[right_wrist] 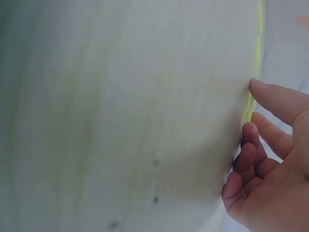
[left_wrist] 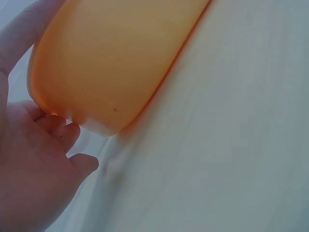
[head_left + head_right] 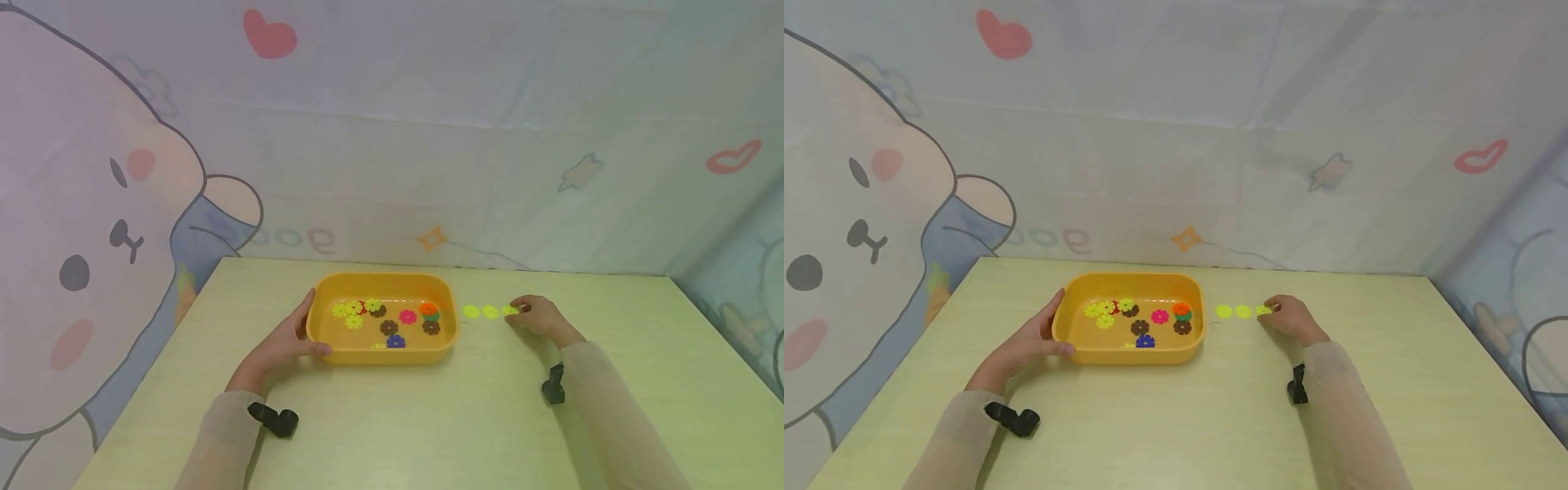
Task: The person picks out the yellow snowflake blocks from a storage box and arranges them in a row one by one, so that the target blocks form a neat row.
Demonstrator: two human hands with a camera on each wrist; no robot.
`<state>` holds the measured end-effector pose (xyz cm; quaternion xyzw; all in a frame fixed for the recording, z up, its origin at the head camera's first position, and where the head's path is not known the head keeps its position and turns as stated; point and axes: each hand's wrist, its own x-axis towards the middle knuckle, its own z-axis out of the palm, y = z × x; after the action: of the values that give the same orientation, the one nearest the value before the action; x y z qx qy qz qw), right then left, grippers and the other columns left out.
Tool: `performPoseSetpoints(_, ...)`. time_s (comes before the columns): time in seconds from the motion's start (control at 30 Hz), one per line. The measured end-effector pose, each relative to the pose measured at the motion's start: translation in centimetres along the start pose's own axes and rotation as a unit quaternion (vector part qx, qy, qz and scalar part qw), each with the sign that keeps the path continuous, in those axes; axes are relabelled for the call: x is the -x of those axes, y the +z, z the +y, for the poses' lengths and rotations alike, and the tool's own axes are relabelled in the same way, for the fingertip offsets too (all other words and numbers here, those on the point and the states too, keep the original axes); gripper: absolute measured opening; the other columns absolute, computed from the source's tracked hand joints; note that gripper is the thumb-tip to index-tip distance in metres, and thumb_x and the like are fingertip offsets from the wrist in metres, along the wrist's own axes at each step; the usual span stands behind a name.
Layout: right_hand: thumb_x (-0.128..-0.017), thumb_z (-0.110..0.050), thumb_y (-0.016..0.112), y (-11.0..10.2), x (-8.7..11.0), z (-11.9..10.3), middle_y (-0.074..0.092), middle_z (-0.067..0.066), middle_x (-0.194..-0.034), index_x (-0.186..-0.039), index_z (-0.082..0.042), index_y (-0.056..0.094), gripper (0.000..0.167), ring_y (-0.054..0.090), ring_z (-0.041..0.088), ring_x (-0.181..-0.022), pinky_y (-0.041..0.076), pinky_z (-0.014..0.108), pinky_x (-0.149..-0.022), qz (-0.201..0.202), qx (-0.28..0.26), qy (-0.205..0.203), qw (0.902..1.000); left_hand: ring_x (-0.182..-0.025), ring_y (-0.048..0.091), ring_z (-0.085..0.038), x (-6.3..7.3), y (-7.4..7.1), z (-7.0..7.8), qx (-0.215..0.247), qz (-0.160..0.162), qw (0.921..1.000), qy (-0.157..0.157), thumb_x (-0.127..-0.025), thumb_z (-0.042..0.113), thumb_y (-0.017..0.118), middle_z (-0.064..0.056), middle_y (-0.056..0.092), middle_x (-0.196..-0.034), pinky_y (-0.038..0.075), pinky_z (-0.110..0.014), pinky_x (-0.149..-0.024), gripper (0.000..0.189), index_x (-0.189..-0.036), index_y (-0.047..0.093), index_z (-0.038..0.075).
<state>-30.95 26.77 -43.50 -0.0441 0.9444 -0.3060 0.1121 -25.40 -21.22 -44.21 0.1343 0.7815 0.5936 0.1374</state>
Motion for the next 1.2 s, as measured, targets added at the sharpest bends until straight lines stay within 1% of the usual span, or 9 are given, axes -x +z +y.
performPoseSetpoints(0.23,-0.092,-0.025,0.062,-0.1,0.0,0.0,0.051,0.031,-0.124,-0.131,0.008,0.051,0.052,0.052,0.04,-0.108,0.047,0.05,-0.089,-0.003,0.002,0.002,1.0,-0.146,0.012,-0.037,0.1,-0.1,0.0,0.001,-0.003,1.0,0.002,-0.08,0.013,0.078,-0.014,-0.003,-0.162,0.011,-0.052,-0.117,0.114,-0.155,-0.008,0.015)
performPoseSetpoints(0.37,-0.093,-0.027,0.061,-0.4,0.3,-0.1,0.05,0.032,-0.126,-0.132,0.008,0.05,0.054,0.052,0.042,-0.11,0.048,0.051,-0.09,0.001,0.003,0.002,1.0,-0.147,0.011,-0.037,0.1,0.0,0.1,0.001,-0.004,1.0,0.005,-0.08,0.014,0.078,-0.014,-0.003,-0.162,0.01,-0.052,-0.118,0.114,-0.155,-0.007,0.015)
performPoseSetpoints(0.47,-0.094,-0.029,0.059,-1.0,0.4,-0.3,0.051,0.031,-0.124,-0.134,0.008,0.048,0.056,0.051,0.042,-0.109,0.048,0.05,-0.088,0.015,-0.001,-0.01,0.9998,-0.147,0.01,-0.037,0.1,0.1,0.1,0.002,-0.004,1.0,0.005,-0.08,0.014,0.079,-0.014,-0.004,-0.162,0.01,-0.053,-0.118,0.114,-0.155,-0.007,0.015)
performPoseSetpoints(0.53,-0.095,-0.03,0.059,-1.6,0.5,-0.9,0.054,0.027,-0.117,-0.135,0.008,0.047,0.056,0.052,0.038,-0.103,0.048,0.046,-0.083,0.03,-0.004,-0.029,0.9991,-0.147,0.01,-0.037,0.1,0.1,0.1,-0.001,-0.004,1.0,0.004,-0.08,0.015,0.079,-0.014,-0.004,-0.162,0.011,-0.053,-0.118,0.115,-0.155,-0.007,0.015)
performPoseSetpoints(0.63,-0.095,-0.03,0.06,-2.7,0.7,-2.5,0.057,0.018,-0.103,-0.134,0.007,0.049,0.054,0.051,0.028,-0.089,0.045,0.037,-0.073,0.055,-0.013,-0.057,0.9968,-0.147,0.011,-0.036,0.2,0.1,0.1,0.001,0.0,1.0,-0.001,-0.08,0.015,0.079,-0.013,-0.003,-0.162,0.011,-0.052,-0.118,0.114,-0.155,-0.007,0.016)
performPoseSetpoints(0.73,-0.094,-0.029,0.061,-3.6,1.0,-4.7,0.057,0.014,-0.099,-0.132,0.005,0.052,0.052,0.05,0.024,-0.085,0.043,0.033,-0.07,0.075,-0.019,-0.08,0.9938,-0.147,0.011,-0.035,0.2,0.1,0.2,0.003,0.002,1.0,-0.004,-0.08,0.014,0.079,-0.012,-0.003,-0.162,0.011,-0.051,-0.118,0.114,-0.155,-0.007,0.017)
performPoseSetpoints(0.93,-0.094,-0.028,0.062,-4.2,1.4,-9.0,0.058,0.015,-0.105,-0.131,0.001,0.054,0.048,0.054,0.028,-0.096,0.046,0.038,-0.082,0.089,-0.026,-0.122,0.9882,-0.147,0.011,-0.036,0.3,0.0,0.2,0.004,0.0,1.0,-0.003,-0.08,0.015,0.079,-0.013,-0.003,-0.162,0.012,-0.051,-0.118,0.114,-0.155,-0.008,0.016)
performPoseSetpoints(1.07,-0.093,-0.028,0.064,-3.7,1.5,-11.2,0.06,0.015,-0.107,-0.13,-0.002,0.056,0.046,0.054,0.029,-0.1,0.046,0.042,-0.087,0.088,-0.043,-0.149,0.984,-0.147,0.01,-0.036,0.3,-0.1,0.1,0.003,-0.004,1.0,-0.001,-0.08,0.015,0.079,-0.014,-0.004,-0.162,0.011,-0.052,-0.118,0.115,-0.155,-0.008,0.016)
performPoseSetpoints(1.2,-0.092,-0.026,0.065,-2.9,1.4,-13.4,0.06,0.014,-0.106,-0.129,-0.003,0.058,0.044,0.054,0.029,-0.1,0.046,0.041,-0.088,0.083,-0.062,-0.16,0.9818,-0.147,0.011,-0.036,0.2,0.0,0.1,0.004,-0.006,1.0,0.002,-0.08,0.014,0.079,-0.014,-0.003,-0.162,0.011,-0.052,-0.118,0.115,-0.155,-0.008,0.016)
